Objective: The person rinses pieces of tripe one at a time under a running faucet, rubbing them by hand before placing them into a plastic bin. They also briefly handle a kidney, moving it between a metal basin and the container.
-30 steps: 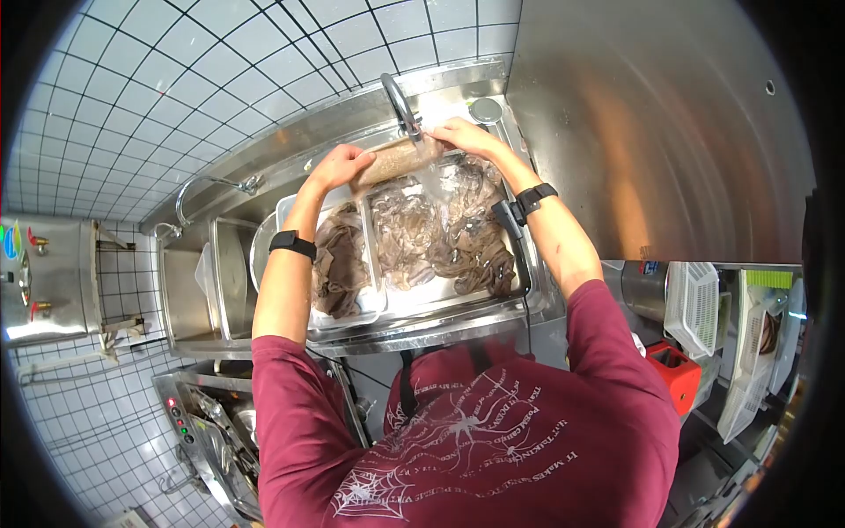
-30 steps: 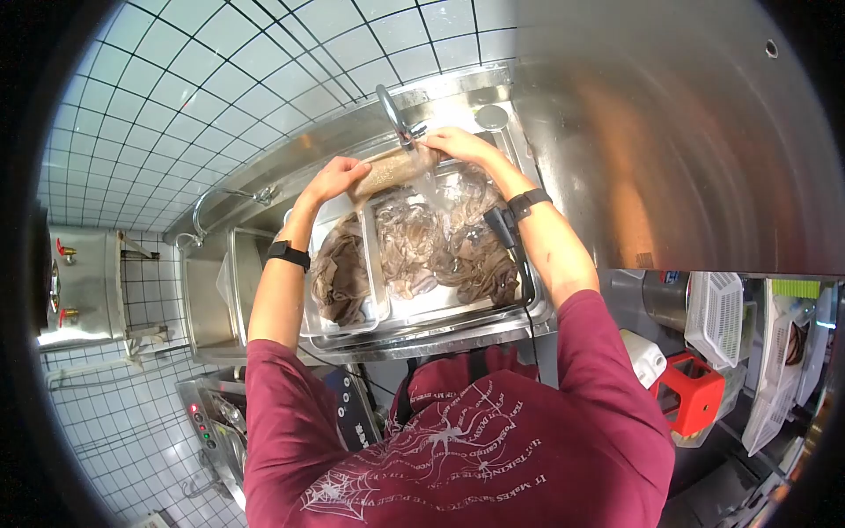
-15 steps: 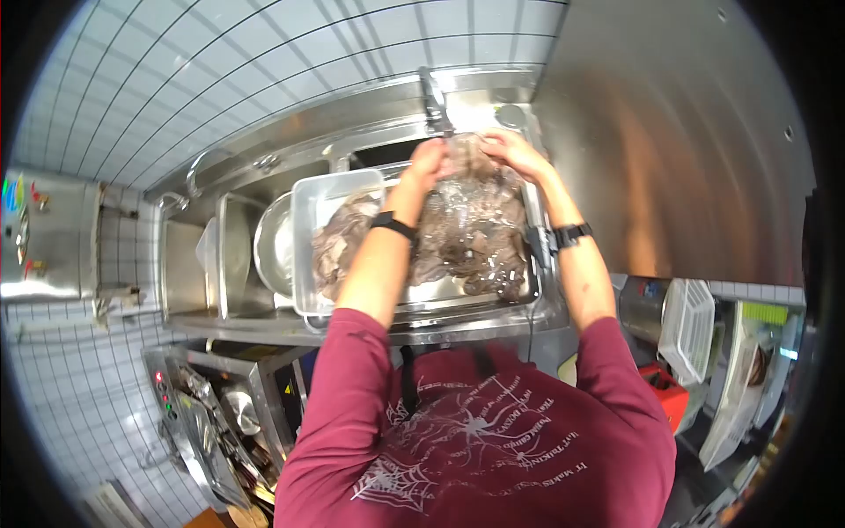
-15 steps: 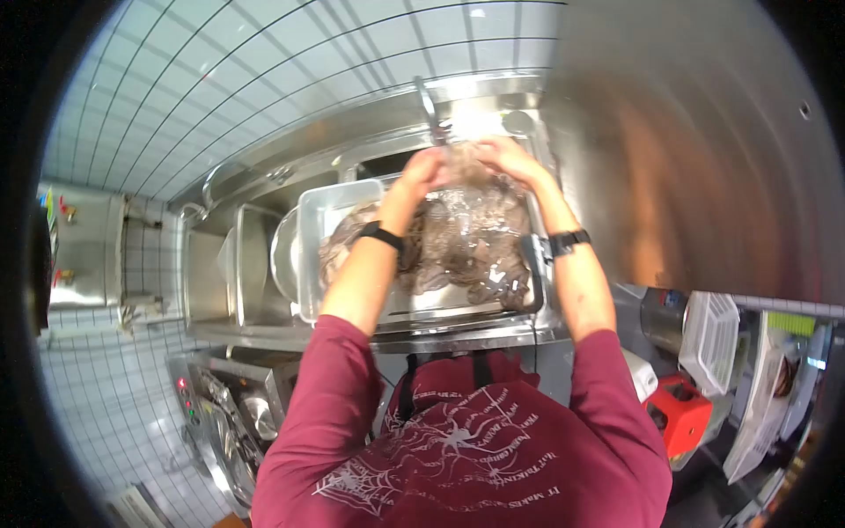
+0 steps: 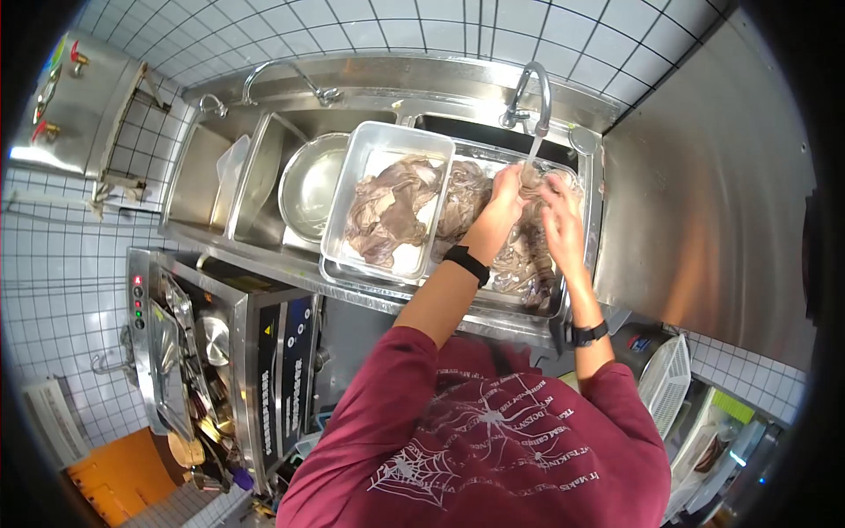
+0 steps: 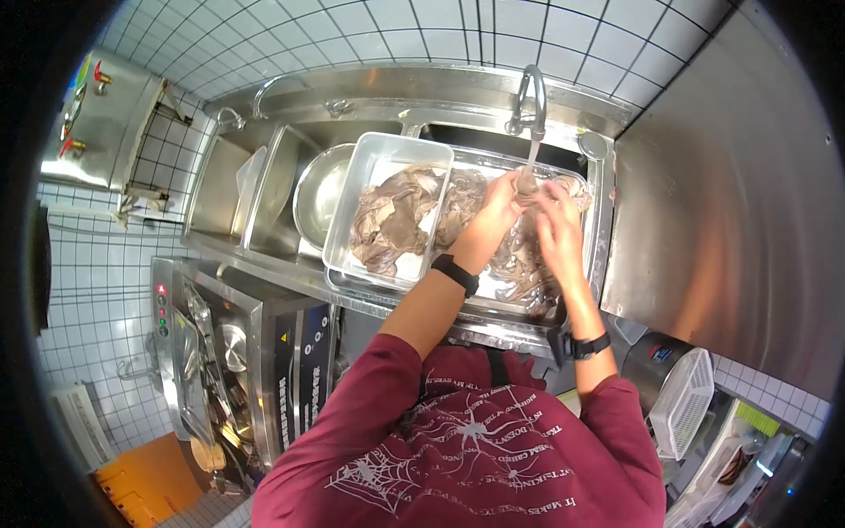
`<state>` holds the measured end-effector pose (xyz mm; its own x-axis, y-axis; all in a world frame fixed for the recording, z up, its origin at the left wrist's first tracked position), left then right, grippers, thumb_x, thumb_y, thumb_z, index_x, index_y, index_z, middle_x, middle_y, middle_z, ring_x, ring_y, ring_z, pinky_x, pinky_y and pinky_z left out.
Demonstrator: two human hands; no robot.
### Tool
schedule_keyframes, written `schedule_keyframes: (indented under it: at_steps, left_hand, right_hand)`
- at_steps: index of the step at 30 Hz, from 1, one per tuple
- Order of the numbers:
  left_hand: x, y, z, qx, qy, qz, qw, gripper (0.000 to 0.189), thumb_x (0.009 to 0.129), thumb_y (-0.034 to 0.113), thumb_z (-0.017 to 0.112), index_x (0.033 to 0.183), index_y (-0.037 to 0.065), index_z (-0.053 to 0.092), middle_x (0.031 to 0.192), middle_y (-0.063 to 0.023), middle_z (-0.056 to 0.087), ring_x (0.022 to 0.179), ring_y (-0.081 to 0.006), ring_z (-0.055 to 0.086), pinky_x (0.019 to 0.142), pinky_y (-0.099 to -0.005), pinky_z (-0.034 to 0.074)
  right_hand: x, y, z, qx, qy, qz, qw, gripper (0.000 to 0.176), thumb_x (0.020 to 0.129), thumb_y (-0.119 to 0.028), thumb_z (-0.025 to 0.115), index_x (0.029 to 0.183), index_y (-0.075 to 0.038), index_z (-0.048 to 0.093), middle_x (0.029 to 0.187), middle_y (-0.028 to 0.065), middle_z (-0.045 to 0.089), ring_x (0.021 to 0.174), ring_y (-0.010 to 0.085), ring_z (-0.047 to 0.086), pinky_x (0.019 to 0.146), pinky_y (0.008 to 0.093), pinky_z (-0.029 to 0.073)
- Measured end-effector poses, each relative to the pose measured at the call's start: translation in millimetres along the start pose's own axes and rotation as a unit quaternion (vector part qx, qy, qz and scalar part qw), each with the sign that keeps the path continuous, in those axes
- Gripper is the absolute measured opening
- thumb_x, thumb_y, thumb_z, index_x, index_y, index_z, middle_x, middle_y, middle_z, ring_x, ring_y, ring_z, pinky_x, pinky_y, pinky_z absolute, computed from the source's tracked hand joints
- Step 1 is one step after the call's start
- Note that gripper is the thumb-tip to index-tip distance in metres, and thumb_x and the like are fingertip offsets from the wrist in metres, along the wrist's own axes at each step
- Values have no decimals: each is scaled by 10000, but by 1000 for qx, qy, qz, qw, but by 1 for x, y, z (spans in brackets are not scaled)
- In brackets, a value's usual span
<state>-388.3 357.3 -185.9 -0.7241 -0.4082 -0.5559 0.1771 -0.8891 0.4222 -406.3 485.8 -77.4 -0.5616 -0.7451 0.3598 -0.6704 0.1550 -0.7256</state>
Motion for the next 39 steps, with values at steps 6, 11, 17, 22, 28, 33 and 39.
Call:
schedule_keyframes:
  at_steps: [6, 11, 17, 22, 28, 33, 39]
  left_hand:
    - [-39, 6, 21, 114, -4, 87, 990, 157, 885, 95, 385, 858, 39, 529, 791, -98, 557, 694, -204, 559, 599, -357, 462]
    - [-45, -7, 9, 239, 74, 238, 938, 216, 892, 147, 424, 871, -9, 573, 879, -91, 606, 813, -160, 564, 715, -301, 450]
    - [-61, 35, -22, -119, 8, 129, 984, 257, 900, 301, 423, 979, 93, 551, 963, -64, 589, 905, -223, 575, 814, -368, 476]
    - [-85, 89, -61, 4, -34, 57, 998, 196, 876, 279, 532, 927, 103, 602, 796, -44, 604, 661, -139, 567, 575, -262, 477]
    - [-110, 204, -119, 153, 177, 187, 954, 277, 872, 375, 593, 714, 163, 510, 566, 41, 494, 450, -95, 456, 399, -221, 355]
    - [-80, 243, -164, 463, 196, 316, 804, 281, 901, 348, 555, 759, 105, 560, 590, 1, 541, 483, -174, 515, 474, -302, 412]
    - [-92, 210, -124, 867, 201, 321, 325, 425, 809, 245, 608, 1191, 75, 529, 1297, -164, 453, 1202, -328, 423, 982, -480, 338]
  right_hand:
    - [-10, 40, 61, 573, 110, 271, 765, 588, 947, -442, 416, 1422, -113, 307, 1443, 135, 330, 1317, 262, 321, 1079, 436, 243]
    - [21, 31, 75, 367, 99, 224, 897, 383, 971, -257, 377, 1137, -1, 608, 1142, 126, 615, 1070, 180, 549, 952, 298, 390]
    - [31, -18, 87, 18, -47, -63, 997, 319, 919, -257, 486, 1127, -55, 619, 1180, 158, 593, 1206, 292, 476, 1082, 481, 216]
    - [53, -42, 59, -20, -7, -113, 993, 347, 880, -241, 533, 1188, -88, 575, 1305, 149, 494, 1262, 330, 400, 1062, 452, 287]
    - [18, 39, 40, 33, 13, 14, 999, 213, 822, -178, 538, 950, -35, 631, 966, 152, 634, 940, 331, 589, 843, 397, 463]
    - [-46, 76, 77, -90, -210, 29, 973, 201, 762, -205, 598, 938, -117, 641, 921, 140, 630, 776, 349, 619, 694, 470, 500]
    - [-67, 71, 98, -172, -198, 16, 965, 187, 744, -198, 660, 902, -104, 626, 843, 134, 619, 760, 334, 618, 657, 436, 502]
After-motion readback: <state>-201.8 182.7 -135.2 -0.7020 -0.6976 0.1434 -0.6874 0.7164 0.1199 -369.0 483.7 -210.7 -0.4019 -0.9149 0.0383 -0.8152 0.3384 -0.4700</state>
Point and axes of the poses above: each hand's wrist, its own x-axis towards the middle knuckle, its own z-axis out of the palm, y = z × x, the point moved 4 cm from there along x, towards the middle knuckle
